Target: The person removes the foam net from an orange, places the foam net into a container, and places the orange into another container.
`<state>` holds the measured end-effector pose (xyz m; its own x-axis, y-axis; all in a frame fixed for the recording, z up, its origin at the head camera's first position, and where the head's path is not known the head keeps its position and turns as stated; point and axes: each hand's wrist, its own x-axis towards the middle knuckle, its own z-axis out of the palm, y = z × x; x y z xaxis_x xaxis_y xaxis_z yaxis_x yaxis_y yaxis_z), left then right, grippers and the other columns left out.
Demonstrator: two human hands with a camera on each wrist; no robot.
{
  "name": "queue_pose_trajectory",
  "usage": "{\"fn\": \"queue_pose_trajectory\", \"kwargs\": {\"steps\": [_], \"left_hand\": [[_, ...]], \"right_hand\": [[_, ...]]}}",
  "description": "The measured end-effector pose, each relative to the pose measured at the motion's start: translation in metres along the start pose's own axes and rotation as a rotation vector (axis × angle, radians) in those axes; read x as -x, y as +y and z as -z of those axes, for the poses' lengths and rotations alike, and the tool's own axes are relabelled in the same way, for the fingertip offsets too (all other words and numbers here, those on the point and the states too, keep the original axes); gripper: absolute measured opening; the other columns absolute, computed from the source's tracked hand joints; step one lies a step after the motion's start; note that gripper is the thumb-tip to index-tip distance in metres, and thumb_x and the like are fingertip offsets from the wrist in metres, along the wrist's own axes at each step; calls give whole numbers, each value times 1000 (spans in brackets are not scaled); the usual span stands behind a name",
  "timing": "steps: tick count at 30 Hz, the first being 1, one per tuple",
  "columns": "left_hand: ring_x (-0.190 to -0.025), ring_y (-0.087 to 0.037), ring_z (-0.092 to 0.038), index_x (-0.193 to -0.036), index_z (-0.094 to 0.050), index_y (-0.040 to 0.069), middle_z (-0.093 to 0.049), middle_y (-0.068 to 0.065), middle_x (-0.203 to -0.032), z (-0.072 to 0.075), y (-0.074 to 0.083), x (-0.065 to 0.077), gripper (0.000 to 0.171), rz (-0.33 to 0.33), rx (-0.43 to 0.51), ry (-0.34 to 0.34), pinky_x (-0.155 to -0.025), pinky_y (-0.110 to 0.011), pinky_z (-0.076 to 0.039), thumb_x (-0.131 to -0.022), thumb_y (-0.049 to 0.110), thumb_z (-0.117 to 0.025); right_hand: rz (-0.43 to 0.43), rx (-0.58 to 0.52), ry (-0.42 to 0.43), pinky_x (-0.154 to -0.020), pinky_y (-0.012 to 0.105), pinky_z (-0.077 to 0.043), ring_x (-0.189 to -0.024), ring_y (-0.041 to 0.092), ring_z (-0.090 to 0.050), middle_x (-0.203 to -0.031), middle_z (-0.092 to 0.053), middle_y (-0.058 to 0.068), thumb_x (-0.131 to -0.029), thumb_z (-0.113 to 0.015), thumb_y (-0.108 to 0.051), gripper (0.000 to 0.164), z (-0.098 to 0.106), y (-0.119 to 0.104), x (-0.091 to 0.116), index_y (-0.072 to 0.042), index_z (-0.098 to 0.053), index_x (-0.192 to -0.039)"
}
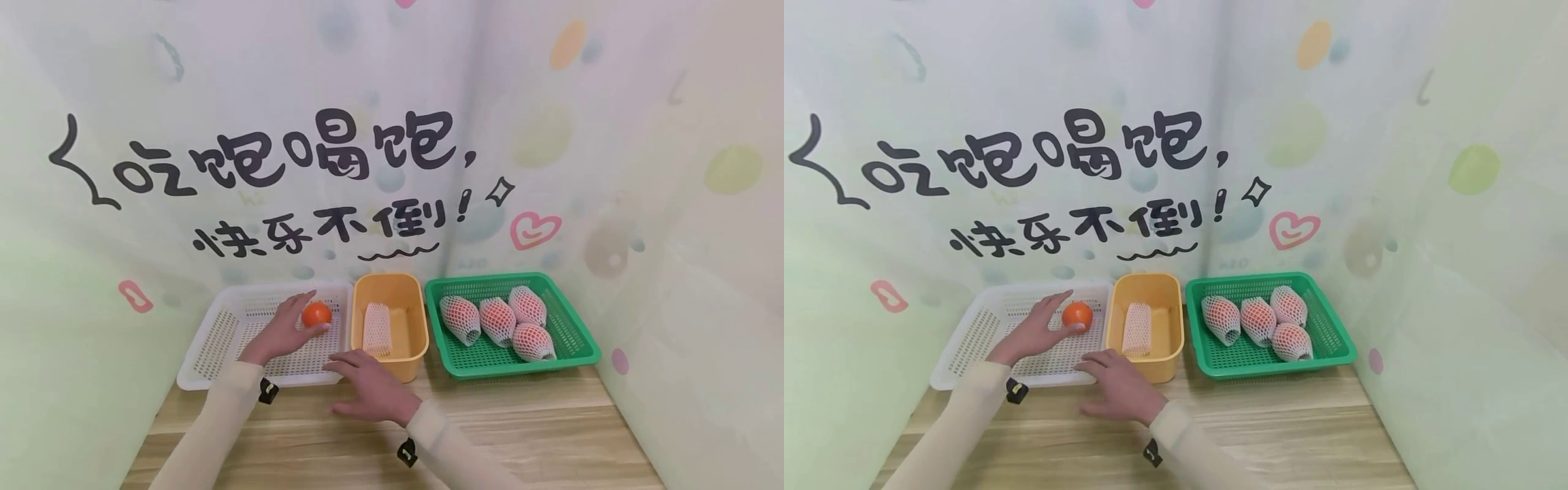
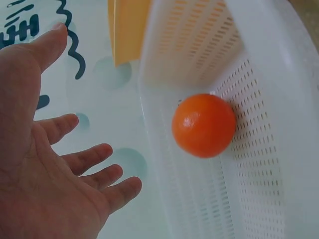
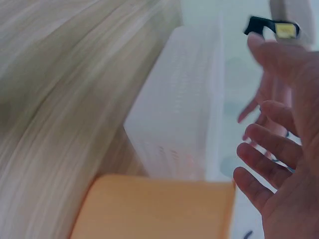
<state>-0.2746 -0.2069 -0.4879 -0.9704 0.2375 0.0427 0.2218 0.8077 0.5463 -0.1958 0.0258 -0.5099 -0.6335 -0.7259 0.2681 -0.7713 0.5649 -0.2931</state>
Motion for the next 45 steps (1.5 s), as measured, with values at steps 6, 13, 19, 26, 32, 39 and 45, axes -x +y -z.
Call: {"fn": "queue_pose_trajectory", "kwargs": {"steps": [6, 13, 19, 26, 32, 39, 45], "left_hand": [[-135, -37, -29, -148, -25, 23, -27, -14, -150, -12, 7, 18, 89, -25, 48, 13, -102, -63, -33, -78, 63, -61], [-138, -36, -28, -146, -33, 18, -27, -14, -152, -31, 20, 40, 83, -73, 86, 0, -107, -58, -28, -78, 46, -72], [-128, -31, -43, -137, -46, 19, -44, -10, -139, -48, 25, 58, 74, -54, 87, -52, -103, -53, -38, -74, 41, -77], [-103, -22, -57, -129, -55, 14, -59, -7, -118, -62, 24, 65, 59, -85, 56, -70, -87, -41, -49, -77, 33, -76], [-103, -22, -61, -112, -66, 9, -67, -6, -109, -65, 28, 66, 33, -90, 22, -38, -90, -41, -49, -81, 19, -72], [-92, -21, -64, -98, -70, 9, -69, -2, -96, -71, 30, 64, 19, -88, -24, 40, -82, -39, -52, -80, 10, -72], [-86, -15, -64, -90, -69, 14, -70, 2, -89, -75, 33, 63, 16, -44, -6, 87, -78, -36, -53, -77, 6, -73]], "right_hand": [[6, 14, 79, -104, 37, -40, -130, 13, -37, -150, -31, -9, -72, -65, -66, 85, 22, 8, 15, -34, -33, -143], [-38, 13, 146, -100, 41, -44, -133, 15, -33, -153, -22, -12, -68, -68, -67, 93, 42, 22, 33, -37, -26, -145], [-101, 52, 184, -99, 45, -44, -134, 17, -33, -154, -21, -11, -69, -60, -74, 93, 55, 35, 44, -36, -24, -146], [-146, 61, 220, -104, 47, -39, -135, 23, -33, -153, -27, -2, -67, -69, -67, 99, 70, 54, 55, -31, -25, -148], [-200, 81, 210, -107, 50, -34, -134, 26, -32, -153, -27, -1, -70, -67, -67, 96, 79, 74, 60, -26, -28, -147], [-298, 46, 200, -101, 53, -41, -137, 28, -30, -154, -25, -5, -69, -71, -63, 94, 88, 96, 65, -35, -26, -146], [-329, 51, 186, -102, 58, -36, -136, 34, -29, -154, -26, 1, -73, -71, -58, 91, 97, 126, 69, -29, -27, -147]]}}
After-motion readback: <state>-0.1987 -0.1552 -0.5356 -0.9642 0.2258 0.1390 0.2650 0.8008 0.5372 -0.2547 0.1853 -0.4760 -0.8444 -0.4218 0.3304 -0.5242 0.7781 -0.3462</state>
